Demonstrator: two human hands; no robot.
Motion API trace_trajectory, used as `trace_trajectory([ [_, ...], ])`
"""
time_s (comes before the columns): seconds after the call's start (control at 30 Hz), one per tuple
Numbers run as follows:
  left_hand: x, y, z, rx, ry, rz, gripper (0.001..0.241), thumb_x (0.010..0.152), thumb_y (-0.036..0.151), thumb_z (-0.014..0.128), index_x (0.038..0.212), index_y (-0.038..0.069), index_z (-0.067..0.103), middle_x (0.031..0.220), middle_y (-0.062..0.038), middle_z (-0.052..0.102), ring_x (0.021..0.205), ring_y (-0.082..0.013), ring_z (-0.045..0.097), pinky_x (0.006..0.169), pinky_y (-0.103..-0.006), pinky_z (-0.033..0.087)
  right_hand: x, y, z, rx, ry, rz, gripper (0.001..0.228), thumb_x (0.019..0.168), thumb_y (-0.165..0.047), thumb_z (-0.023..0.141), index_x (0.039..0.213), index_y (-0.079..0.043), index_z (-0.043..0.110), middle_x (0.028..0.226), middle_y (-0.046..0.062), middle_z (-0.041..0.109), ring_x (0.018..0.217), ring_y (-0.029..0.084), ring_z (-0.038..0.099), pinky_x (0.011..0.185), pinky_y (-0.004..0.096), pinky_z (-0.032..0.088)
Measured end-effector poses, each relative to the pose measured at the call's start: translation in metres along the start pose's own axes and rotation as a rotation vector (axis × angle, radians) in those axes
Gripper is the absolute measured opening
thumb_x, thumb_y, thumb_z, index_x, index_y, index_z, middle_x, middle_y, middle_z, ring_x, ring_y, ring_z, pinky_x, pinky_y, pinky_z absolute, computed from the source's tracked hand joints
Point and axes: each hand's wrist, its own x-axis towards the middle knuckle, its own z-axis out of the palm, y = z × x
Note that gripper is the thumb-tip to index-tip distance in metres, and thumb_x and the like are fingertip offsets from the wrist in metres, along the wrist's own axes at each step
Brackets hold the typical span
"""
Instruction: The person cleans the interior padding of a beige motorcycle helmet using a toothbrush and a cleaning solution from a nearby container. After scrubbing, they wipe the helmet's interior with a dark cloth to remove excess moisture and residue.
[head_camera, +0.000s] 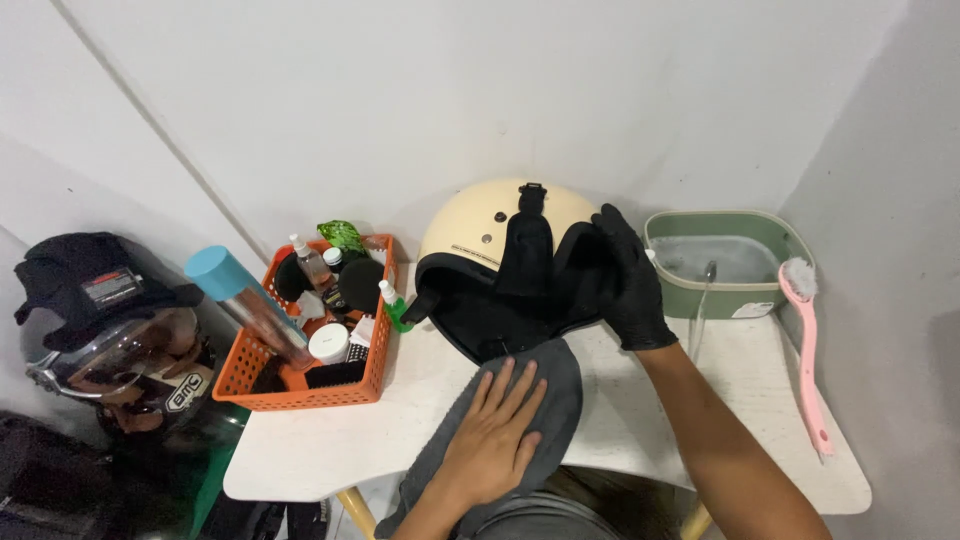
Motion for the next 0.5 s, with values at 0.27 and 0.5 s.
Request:
trace_trajectory([
  [0.27, -0.038, -0.001, -0.002, -0.118, -0.070, -0.077, 0.050, 0.107, 0.026, 0.040, 0.153, 0.006, 0.039, 0.163, -0.014, 0.029, 0.150, -0.0334, 0.021, 0.117, -0.0507, 0.020, -0.002, -0.002, 0.003, 0.038, 0.026, -0.012, 0.052, 0.102, -0.011, 0.058, 0.153, -0.009, 0.047, 0.162, 0.018, 0.041, 0.150, 0.035, 0.041, 0.127, 0.048, 0.034],
  [0.5, -0.060, -0.021, -0.011, -0.283, 0.247, -0.108, 0.016, 0.097, 0.007, 0.058, 0.103, 0.008, 0.073, 0.095, -0.007, 0.075, 0.087, -0.0255, 0.066, 0.080, -0.0382, 0.049, -0.004, -0.011, 0.003, 0.022, 0.032, 0.022, 0.057, 0.096, -0.001, 0.058, 0.152, -0.013, 0.049, 0.161, 0.016, 0.043, 0.149, 0.034, 0.043, 0.126, 0.046, 0.037],
])
